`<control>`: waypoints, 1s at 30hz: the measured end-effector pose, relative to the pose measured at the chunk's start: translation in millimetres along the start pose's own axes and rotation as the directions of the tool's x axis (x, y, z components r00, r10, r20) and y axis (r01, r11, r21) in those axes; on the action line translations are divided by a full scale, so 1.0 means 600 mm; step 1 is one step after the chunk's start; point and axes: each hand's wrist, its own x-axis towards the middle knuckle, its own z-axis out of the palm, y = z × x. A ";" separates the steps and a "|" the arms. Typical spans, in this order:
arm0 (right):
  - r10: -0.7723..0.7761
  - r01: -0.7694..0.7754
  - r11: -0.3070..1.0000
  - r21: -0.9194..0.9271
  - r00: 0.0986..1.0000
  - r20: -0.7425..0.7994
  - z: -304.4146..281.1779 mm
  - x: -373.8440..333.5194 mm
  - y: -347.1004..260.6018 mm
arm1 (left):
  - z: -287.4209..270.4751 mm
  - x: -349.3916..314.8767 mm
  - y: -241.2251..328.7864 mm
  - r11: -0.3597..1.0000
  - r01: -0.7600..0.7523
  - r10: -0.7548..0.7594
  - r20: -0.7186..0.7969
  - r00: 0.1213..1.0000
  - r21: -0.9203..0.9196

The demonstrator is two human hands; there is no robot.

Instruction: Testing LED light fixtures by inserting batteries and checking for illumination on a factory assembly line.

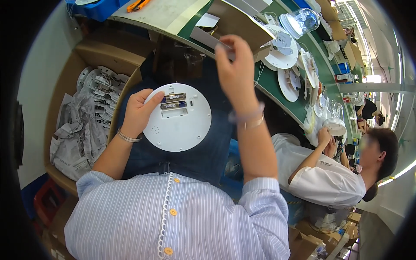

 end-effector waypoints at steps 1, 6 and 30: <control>0.022 -0.015 0.994 -0.113 0.998 0.059 -0.002 0.033 0.020 | -0.003 0.000 -0.003 1.000 -0.004 0.003 0.017 1.000 0.016; 0.277 -0.278 0.959 -0.050 0.887 0.369 0.020 0.131 0.115 | -0.013 -0.007 -0.022 0.998 0.045 -0.045 0.011 0.999 -0.047; 0.104 -0.188 0.924 0.333 0.961 0.255 -0.041 -0.075 -0.025 | -0.014 -0.017 -0.004 0.994 0.040 -0.045 -0.043 0.998 -0.098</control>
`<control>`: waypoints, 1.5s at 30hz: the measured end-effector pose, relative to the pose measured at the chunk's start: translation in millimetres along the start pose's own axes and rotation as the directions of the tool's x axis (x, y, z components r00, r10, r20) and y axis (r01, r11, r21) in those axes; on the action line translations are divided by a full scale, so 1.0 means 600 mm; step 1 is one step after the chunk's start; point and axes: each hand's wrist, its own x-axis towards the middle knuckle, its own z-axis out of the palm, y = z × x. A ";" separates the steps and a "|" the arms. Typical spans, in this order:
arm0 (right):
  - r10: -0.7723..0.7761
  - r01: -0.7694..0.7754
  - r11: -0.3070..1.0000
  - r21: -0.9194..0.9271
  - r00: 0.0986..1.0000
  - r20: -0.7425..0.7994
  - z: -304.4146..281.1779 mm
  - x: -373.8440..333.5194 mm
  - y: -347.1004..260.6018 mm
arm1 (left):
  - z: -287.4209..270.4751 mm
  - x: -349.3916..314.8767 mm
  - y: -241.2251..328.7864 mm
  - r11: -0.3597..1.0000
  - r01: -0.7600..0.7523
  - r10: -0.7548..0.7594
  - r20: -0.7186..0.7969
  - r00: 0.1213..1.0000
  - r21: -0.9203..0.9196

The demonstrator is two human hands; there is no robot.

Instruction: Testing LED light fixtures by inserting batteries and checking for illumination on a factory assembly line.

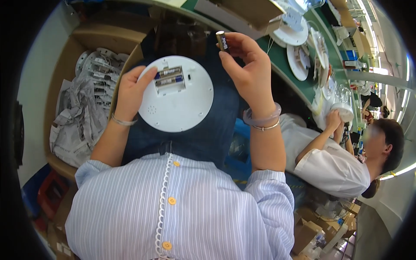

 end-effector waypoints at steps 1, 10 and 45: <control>0.009 -0.008 0.997 0.073 1.000 -0.006 0.007 -0.014 -0.008 | 0.005 0.003 0.003 1.000 -0.008 0.008 0.011 1.000 -0.010; -0.115 0.155 0.943 -0.293 0.982 0.150 0.062 -0.100 -0.037 | 0.031 -0.016 0.006 0.996 -0.004 -0.004 0.089 0.996 0.085; -0.404 0.427 0.719 -0.549 0.899 0.169 0.096 -0.130 -0.034 | 0.011 -0.007 -0.001 0.992 0.122 -0.114 0.161 0.980 -0.039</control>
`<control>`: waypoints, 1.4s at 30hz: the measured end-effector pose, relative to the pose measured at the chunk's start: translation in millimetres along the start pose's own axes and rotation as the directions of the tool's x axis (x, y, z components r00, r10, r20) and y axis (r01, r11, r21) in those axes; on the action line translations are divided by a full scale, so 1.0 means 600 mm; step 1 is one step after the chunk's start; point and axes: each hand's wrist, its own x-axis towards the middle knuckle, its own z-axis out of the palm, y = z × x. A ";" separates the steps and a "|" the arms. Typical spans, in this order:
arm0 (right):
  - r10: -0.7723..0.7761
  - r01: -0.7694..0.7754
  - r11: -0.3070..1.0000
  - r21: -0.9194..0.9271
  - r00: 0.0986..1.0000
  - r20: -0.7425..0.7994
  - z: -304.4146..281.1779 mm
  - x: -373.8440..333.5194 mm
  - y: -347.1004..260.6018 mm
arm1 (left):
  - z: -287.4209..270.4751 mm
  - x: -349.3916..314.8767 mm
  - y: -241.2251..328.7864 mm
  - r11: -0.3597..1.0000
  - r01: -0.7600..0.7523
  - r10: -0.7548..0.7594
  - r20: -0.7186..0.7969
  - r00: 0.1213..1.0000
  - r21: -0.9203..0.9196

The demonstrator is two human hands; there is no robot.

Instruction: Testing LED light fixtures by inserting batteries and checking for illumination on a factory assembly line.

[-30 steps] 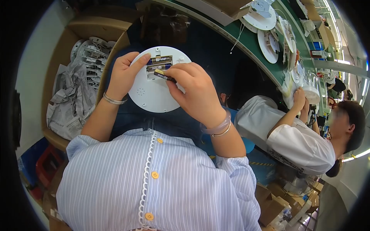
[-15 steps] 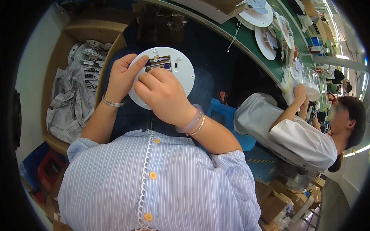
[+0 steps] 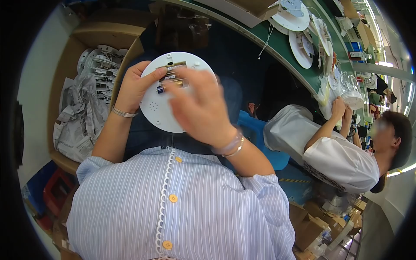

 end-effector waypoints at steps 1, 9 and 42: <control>0.114 -0.116 0.993 -0.013 0.986 -0.123 -0.008 -0.011 0.012 | 0.002 0.000 0.002 1.000 0.016 -0.016 -0.004 1.000 -0.004; 0.666 -0.555 0.257 0.791 0.695 0.271 0.022 -0.045 0.027 | 0.013 0.005 -0.007 0.997 -0.048 0.048 0.005 0.999 0.067; 0.735 -0.495 0.306 0.813 0.666 0.129 0.016 -0.040 0.022 | 0.032 0.004 -0.010 0.961 0.015 -0.021 0.020 1.000 0.277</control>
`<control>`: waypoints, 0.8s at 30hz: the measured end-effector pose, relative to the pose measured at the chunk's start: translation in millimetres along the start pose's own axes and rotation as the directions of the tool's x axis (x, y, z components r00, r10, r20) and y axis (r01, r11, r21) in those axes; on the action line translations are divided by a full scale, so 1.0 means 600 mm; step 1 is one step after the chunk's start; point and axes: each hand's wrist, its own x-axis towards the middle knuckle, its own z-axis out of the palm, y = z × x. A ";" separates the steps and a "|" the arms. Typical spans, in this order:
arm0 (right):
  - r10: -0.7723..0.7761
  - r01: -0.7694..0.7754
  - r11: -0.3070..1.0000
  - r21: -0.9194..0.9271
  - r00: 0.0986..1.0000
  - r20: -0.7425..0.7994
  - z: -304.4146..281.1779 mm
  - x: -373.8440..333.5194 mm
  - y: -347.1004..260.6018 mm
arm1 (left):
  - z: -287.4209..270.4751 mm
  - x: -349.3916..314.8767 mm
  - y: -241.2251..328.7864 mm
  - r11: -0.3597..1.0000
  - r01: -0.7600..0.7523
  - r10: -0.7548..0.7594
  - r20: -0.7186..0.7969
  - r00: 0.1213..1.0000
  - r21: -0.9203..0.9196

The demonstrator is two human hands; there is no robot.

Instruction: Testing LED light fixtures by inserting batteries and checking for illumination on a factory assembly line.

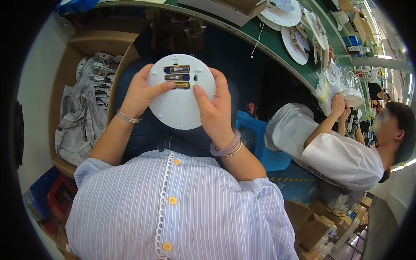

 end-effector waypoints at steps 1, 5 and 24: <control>0.000 0.000 1.000 0.000 1.000 0.000 -0.002 0.002 -0.001 | 0.000 -0.003 0.004 1.000 0.000 0.000 0.000 1.000 0.000; 0.067 -0.073 0.977 0.201 0.997 0.035 -0.013 0.013 -0.002 | -0.005 -0.012 0.027 0.993 -0.007 0.010 0.022 1.000 -0.121; 0.114 -0.580 0.425 0.695 0.796 0.594 -0.028 0.001 0.031 | -0.005 -0.032 0.055 0.898 -0.060 0.066 -0.001 0.998 -0.436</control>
